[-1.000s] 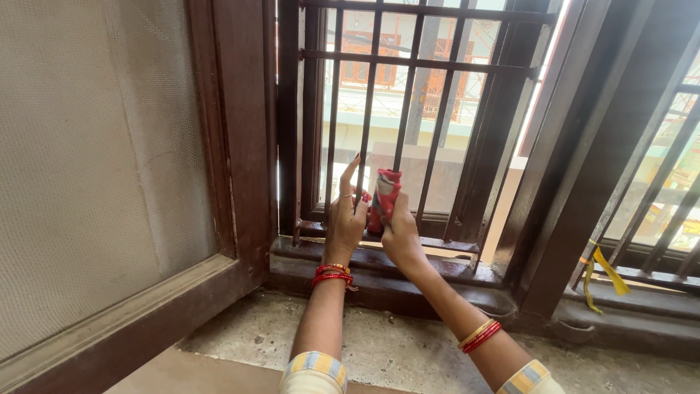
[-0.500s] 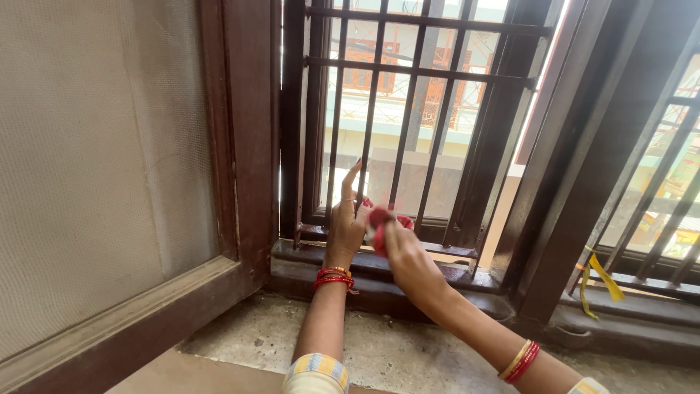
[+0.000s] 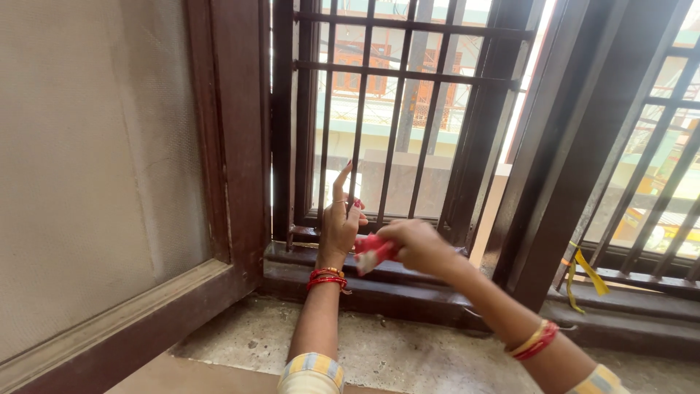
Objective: The person wipes the metal window grille and frame with a red cloth. They clean the vertical bars, horizontal bars, and the bottom ledge of the window frame.
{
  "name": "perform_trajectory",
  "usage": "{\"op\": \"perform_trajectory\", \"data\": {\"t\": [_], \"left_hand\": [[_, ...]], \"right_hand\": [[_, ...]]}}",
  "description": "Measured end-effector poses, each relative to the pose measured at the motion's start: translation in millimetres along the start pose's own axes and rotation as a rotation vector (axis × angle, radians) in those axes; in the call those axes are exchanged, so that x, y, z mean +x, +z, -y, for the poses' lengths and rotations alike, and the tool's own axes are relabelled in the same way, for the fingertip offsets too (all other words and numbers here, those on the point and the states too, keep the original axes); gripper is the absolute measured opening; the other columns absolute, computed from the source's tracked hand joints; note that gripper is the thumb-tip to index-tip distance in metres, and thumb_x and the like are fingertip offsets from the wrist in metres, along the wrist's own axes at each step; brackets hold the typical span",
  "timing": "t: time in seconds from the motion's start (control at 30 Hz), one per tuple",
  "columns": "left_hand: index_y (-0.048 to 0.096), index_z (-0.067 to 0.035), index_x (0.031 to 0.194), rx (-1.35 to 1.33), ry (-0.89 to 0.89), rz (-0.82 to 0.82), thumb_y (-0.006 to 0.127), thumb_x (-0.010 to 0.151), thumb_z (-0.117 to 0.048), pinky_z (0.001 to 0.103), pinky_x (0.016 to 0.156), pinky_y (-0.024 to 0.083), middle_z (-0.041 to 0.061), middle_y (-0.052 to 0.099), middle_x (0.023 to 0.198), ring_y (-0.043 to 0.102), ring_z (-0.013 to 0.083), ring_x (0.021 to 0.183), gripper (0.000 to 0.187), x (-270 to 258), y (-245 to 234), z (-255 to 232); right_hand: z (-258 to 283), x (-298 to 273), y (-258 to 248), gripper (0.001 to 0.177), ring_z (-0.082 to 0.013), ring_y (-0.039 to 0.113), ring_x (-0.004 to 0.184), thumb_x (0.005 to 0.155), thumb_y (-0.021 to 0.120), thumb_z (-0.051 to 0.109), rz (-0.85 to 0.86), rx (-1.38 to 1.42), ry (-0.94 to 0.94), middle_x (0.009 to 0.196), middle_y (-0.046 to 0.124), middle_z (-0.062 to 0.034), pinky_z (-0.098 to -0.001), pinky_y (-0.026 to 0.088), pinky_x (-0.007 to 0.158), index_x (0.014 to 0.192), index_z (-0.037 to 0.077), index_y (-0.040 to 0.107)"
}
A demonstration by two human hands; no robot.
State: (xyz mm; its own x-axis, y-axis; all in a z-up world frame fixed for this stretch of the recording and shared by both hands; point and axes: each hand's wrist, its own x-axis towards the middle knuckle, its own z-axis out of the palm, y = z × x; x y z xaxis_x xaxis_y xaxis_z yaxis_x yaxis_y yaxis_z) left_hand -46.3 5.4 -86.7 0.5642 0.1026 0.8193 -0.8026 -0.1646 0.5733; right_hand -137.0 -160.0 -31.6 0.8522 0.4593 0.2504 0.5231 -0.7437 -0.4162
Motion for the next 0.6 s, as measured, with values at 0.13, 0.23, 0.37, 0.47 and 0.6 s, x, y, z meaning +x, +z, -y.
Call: {"op": "perform_trajectory", "data": {"t": [0.13,0.23,0.37,0.47,0.6], "left_hand": [[0.024,-0.03,0.159,-0.014,0.012,0.002,0.047,0.089,-0.003,0.029,0.057,0.063,0.001,0.057,0.074,0.063,0.0138,0.06,0.079,-0.7,-0.9,-0.7],[0.023,-0.029,0.159,0.014,0.023,-0.005,0.047,0.091,-0.005,0.029,0.057,0.064,0.0,0.058,0.073,0.064,0.013,0.06,0.076,-0.2,-0.2,-0.3],[0.022,-0.029,0.159,0.022,0.043,-0.005,0.046,0.091,-0.006,0.029,0.056,0.064,0.0,0.059,0.071,0.065,0.0127,0.058,0.075,1.1,1.0,2.8],[0.022,-0.029,0.159,0.024,0.05,-0.002,0.046,0.092,-0.005,0.028,0.056,0.064,0.0,0.059,0.072,0.065,0.0128,0.058,0.074,1.7,2.1,5.0],[0.022,-0.029,0.159,0.027,0.047,0.005,0.046,0.091,-0.003,0.029,0.056,0.065,0.001,0.059,0.073,0.066,0.0132,0.059,0.076,3.5,0.8,5.5]], "right_hand": [[-7.5,-3.9,-52.2,0.035,-0.0263,0.075,0.074,0.099,0.042,-0.004,-0.313,0.479,0.036,0.101,0.075,-0.0212,-0.0347,0.064,0.067,0.119,0.003,0.069],[0.4,4.2,-88.1,0.024,-0.026,0.075,0.092,0.106,0.043,-0.001,-0.651,0.83,-0.281,0.111,0.071,-0.0223,-0.0339,0.064,0.082,0.121,-0.003,0.062],[16.6,25.1,-123.5,0.033,-0.0286,0.065,0.129,0.107,0.065,-0.002,-1.229,-0.043,-0.649,0.146,0.059,-0.0172,-0.0369,0.058,0.106,0.135,0.014,0.06],[11.3,58.8,-132.9,0.063,-0.0428,0.032,0.149,0.101,0.05,-0.014,-1.18,-0.545,-0.466,0.163,0.029,-0.0261,-0.0446,0.052,0.115,0.152,0.021,0.052],[-16.2,80.0,-113.1,0.076,-0.0355,0.014,0.152,0.095,0.057,-0.002,-1.072,-1.02,-0.425,0.168,0.015,-0.0115,-0.058,0.037,0.119,0.161,0.029,0.035]]}}
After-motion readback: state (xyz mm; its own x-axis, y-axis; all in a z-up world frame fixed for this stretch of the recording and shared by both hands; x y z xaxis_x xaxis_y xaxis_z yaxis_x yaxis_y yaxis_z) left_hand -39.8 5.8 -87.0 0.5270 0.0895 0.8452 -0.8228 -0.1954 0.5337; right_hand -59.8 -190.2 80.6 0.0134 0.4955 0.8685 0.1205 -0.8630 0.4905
